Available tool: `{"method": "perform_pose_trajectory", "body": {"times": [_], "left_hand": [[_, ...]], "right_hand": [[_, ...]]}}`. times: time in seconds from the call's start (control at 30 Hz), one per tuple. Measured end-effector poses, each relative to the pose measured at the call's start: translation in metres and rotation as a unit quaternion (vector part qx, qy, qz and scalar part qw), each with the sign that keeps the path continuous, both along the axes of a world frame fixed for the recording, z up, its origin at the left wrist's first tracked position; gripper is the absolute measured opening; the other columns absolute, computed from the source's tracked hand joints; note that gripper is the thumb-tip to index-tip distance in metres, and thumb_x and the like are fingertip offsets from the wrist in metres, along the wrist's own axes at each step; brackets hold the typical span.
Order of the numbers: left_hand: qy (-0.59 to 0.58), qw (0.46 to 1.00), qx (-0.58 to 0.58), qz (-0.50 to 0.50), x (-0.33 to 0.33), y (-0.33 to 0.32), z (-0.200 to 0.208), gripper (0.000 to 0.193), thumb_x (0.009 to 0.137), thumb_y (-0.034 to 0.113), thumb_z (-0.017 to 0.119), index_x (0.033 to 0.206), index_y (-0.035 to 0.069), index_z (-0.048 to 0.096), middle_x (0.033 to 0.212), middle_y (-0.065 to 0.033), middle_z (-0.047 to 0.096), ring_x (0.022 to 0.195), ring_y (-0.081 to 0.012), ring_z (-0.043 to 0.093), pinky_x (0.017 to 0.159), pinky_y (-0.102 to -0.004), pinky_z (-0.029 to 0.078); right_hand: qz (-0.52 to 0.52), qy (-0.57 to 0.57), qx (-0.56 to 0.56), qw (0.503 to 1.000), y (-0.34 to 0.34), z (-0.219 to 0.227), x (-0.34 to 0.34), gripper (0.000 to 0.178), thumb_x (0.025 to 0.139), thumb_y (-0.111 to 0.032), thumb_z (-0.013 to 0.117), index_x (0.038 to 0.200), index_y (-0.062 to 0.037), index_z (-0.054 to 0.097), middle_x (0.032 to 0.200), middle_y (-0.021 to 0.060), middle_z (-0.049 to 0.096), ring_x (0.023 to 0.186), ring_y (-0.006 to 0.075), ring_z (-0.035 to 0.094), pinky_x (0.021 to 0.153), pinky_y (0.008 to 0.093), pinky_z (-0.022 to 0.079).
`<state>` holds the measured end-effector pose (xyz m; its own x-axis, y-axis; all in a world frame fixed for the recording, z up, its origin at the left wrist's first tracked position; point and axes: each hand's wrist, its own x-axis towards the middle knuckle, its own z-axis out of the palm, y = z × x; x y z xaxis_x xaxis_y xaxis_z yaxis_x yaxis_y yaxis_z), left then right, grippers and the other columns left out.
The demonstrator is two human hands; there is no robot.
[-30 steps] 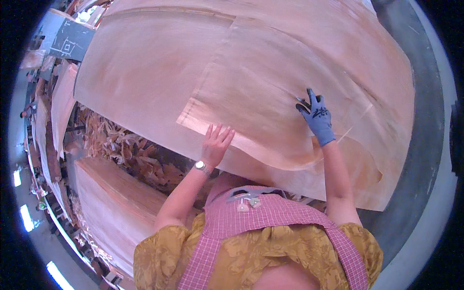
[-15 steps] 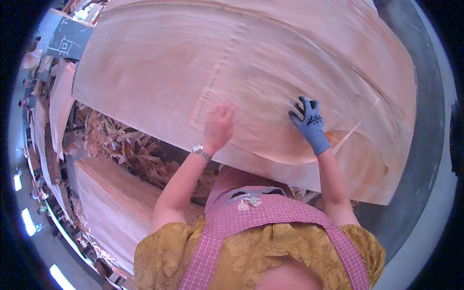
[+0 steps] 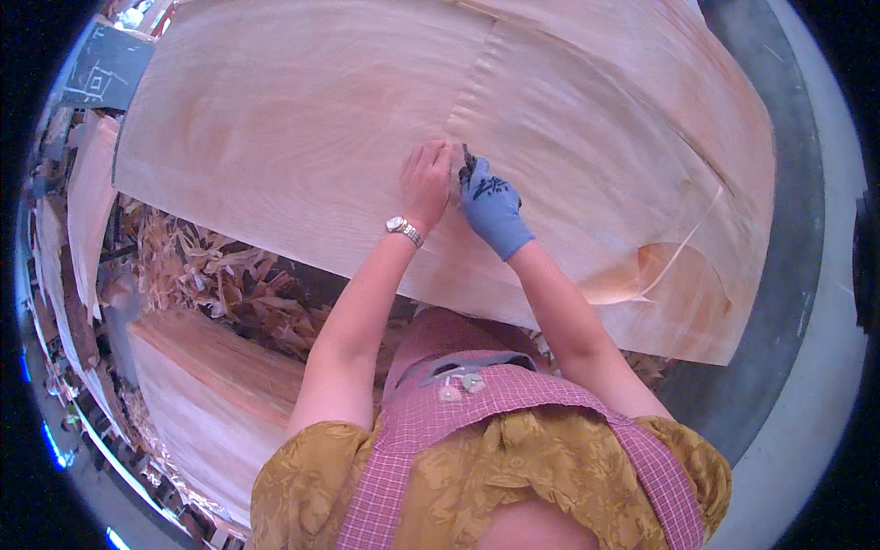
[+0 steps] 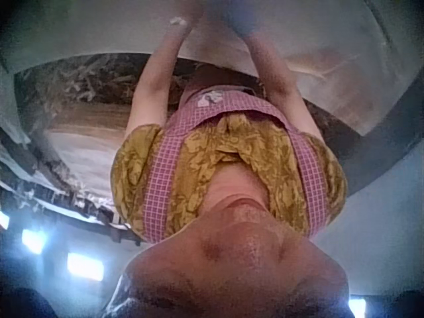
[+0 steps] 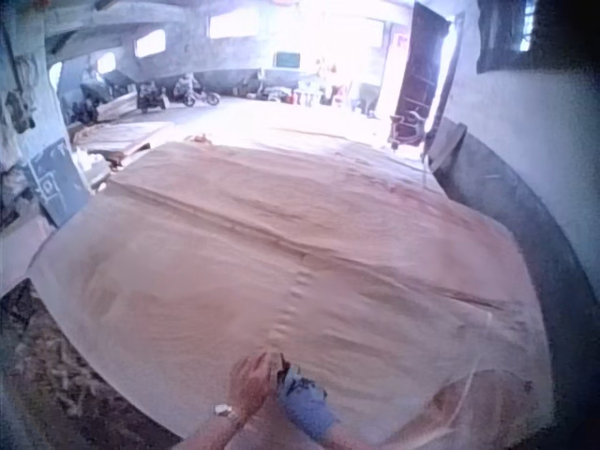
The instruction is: The person handles thin wood veneer sheets on a table, using a knife to trim away narrow strips. They then apply several small pieces of tape to the surface of the veneer sheets.
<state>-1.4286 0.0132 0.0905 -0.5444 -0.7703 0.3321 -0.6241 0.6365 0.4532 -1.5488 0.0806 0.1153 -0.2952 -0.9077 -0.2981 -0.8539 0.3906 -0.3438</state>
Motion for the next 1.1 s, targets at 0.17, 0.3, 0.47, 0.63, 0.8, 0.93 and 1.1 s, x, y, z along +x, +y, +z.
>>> {"method": "perform_pose_trajectory", "body": {"times": [0.17, 0.3, 0.47, 0.63, 0.8, 0.93, 1.1], "left_hand": [[0.005, 0.999, -0.031, -0.026, -0.007, -0.017, -0.016, 0.035, 0.085, 0.009, 0.055, 0.12, 0.008, 0.062, 0.117, -0.0046, 0.061, 0.106, -0.0252, 0.056, 0.09, -0.0384, 0.046], [-0.037, 0.995, -0.086, -0.03, -0.01, -0.019, -0.03, 0.039, 0.084, 0.012, 0.056, 0.123, 0.011, 0.061, 0.117, -0.0015, 0.059, 0.105, -0.0216, 0.054, 0.088, -0.0364, 0.046], [-0.077, 0.989, -0.122, -0.041, -0.01, -0.018, -0.032, 0.045, 0.082, 0.013, 0.057, 0.127, 0.011, 0.059, 0.116, -0.0013, 0.057, 0.103, -0.0213, 0.053, 0.084, -0.0357, 0.047], [-0.084, 0.99, -0.106, -0.038, -0.011, -0.016, -0.031, 0.043, 0.083, 0.011, 0.056, 0.125, 0.008, 0.059, 0.115, -0.0019, 0.057, 0.103, -0.0217, 0.053, 0.084, -0.0363, 0.046], [-0.106, 0.989, -0.099, -0.025, -0.013, -0.015, -0.035, 0.044, 0.083, 0.011, 0.057, 0.127, 0.008, 0.058, 0.12, -0.0033, 0.058, 0.105, -0.0229, 0.054, 0.086, -0.0388, 0.045], [-0.137, 0.989, -0.045, -0.021, -0.034, 0.018, -0.012, 0.047, 0.086, 0.022, 0.061, 0.129, 0.007, 0.057, 0.128, -0.0062, 0.058, 0.114, -0.0256, 0.053, 0.093, -0.0417, 0.044], [-0.13, 0.99, -0.047, -0.004, -0.041, 0.04, -0.028, 0.058, 0.086, 0.033, 0.066, 0.136, 0.006, 0.051, 0.134, -0.0087, 0.054, 0.123, -0.0286, 0.049, 0.101, -0.0446, 0.041]], "right_hand": [[-0.049, 0.01, 0.048, 0.998, -0.018, -0.006, 0.012, 0.034, 0.093, -0.024, 0.053, 0.115, -0.0018, 0.038, 0.088, 0.0263, 0.069, 0.078, 0.0391, 0.071, 0.064, 0.0488, 0.056], [-0.023, 0.029, 0.056, 0.998, -0.019, -0.011, 0.014, 0.034, 0.091, -0.02, 0.052, 0.115, -0.0001, 0.037, 0.086, 0.0265, 0.069, 0.077, 0.0395, 0.071, 0.065, 0.0479, 0.057], [-0.004, 0.065, 0.087, 0.994, 0.009, -0.017, 0.035, 0.033, 0.091, -0.017, 0.05, 0.115, 0.0018, 0.036, 0.083, 0.0241, 0.07, 0.072, 0.0357, 0.072, 0.058, 0.0464, 0.056], [0.07, 0.096, 0.14, 0.983, 0.058, -0.008, 0.056, 0.033, 0.093, -0.017, 0.047, 0.118, 0.003, 0.039, 0.082, 0.0239, 0.07, 0.069, 0.0349, 0.071, 0.051, 0.0485, 0.054], [0.06, 0.113, 0.2, 0.971, 0.106, -0.017, 0.066, 0.044, 0.092, -0.018, 0.049, 0.13, 0.004, 0.047, 0.085, 0.0184, 0.069, 0.06, 0.0283, 0.069, 0.042, 0.0525, 0.049], [0.168, 0.161, 0.138, 0.963, 0.118, -0.031, 0.049, 0.052, 0.093, -0.02, 0.048, 0.139, 0.0042, 0.04, 0.085, 0.0155, 0.069, 0.062, 0.0282, 0.07, 0.043, 0.0517, 0.049], [0.164, 0.054, 0.176, 0.969, 0.141, -0.004, 0.001, 0.038, 0.092, -0.017, 0.049, 0.127, -0.0029, 0.046, 0.08, 0.0129, 0.071, 0.062, 0.0274, 0.07, 0.044, 0.0498, 0.049]]}}
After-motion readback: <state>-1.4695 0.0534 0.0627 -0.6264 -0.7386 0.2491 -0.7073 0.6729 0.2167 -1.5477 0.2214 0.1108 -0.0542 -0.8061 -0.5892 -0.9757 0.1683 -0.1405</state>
